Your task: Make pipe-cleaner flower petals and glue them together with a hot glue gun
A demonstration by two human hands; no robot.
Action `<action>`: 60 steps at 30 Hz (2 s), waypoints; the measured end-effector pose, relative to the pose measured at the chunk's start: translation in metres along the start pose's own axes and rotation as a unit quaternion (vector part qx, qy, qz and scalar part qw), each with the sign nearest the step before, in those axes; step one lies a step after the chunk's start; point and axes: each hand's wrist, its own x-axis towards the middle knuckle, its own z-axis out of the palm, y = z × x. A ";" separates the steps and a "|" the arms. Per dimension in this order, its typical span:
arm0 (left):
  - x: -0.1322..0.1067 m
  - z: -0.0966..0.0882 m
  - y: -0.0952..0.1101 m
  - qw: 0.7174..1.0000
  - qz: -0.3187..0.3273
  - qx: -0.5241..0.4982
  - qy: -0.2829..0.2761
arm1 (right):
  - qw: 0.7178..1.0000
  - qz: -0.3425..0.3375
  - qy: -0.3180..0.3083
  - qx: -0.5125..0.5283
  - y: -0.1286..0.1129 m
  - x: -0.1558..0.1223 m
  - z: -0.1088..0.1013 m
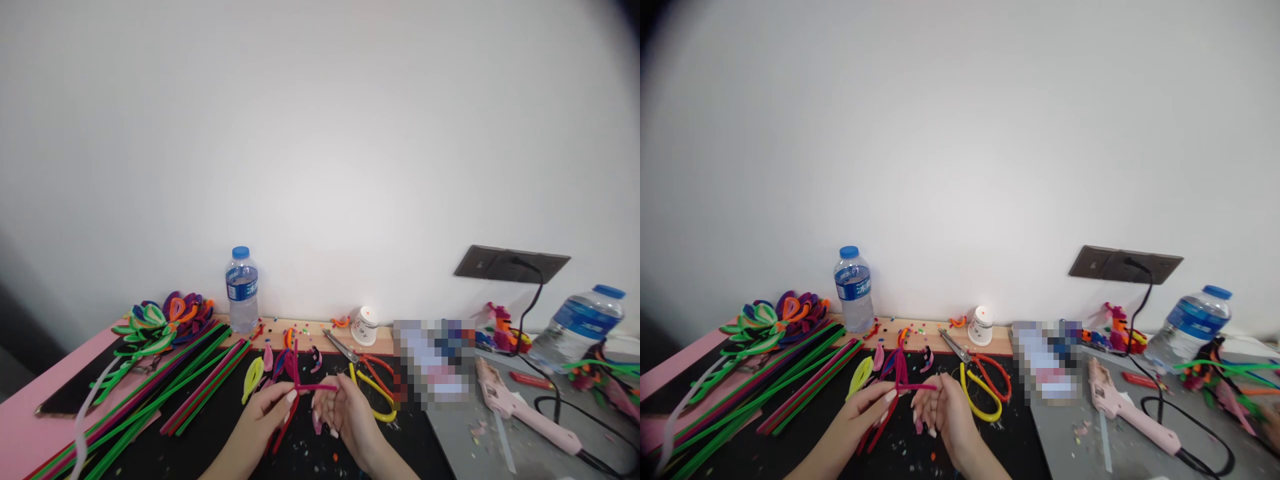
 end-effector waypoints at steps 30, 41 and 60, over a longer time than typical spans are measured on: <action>-0.007 0.008 0.011 0.961 -0.075 -0.264 0.029 | 0.995 0.027 -0.002 -0.092 -0.004 -0.003 0.002; -0.001 0.001 0.010 0.937 -0.088 -0.335 -0.046 | 0.997 0.018 -0.005 -0.081 -0.003 -0.002 0.000; 0.003 0.007 -0.005 0.985 -0.075 -0.148 -0.035 | 0.999 0.009 -0.002 -0.031 -0.001 -0.002 -0.004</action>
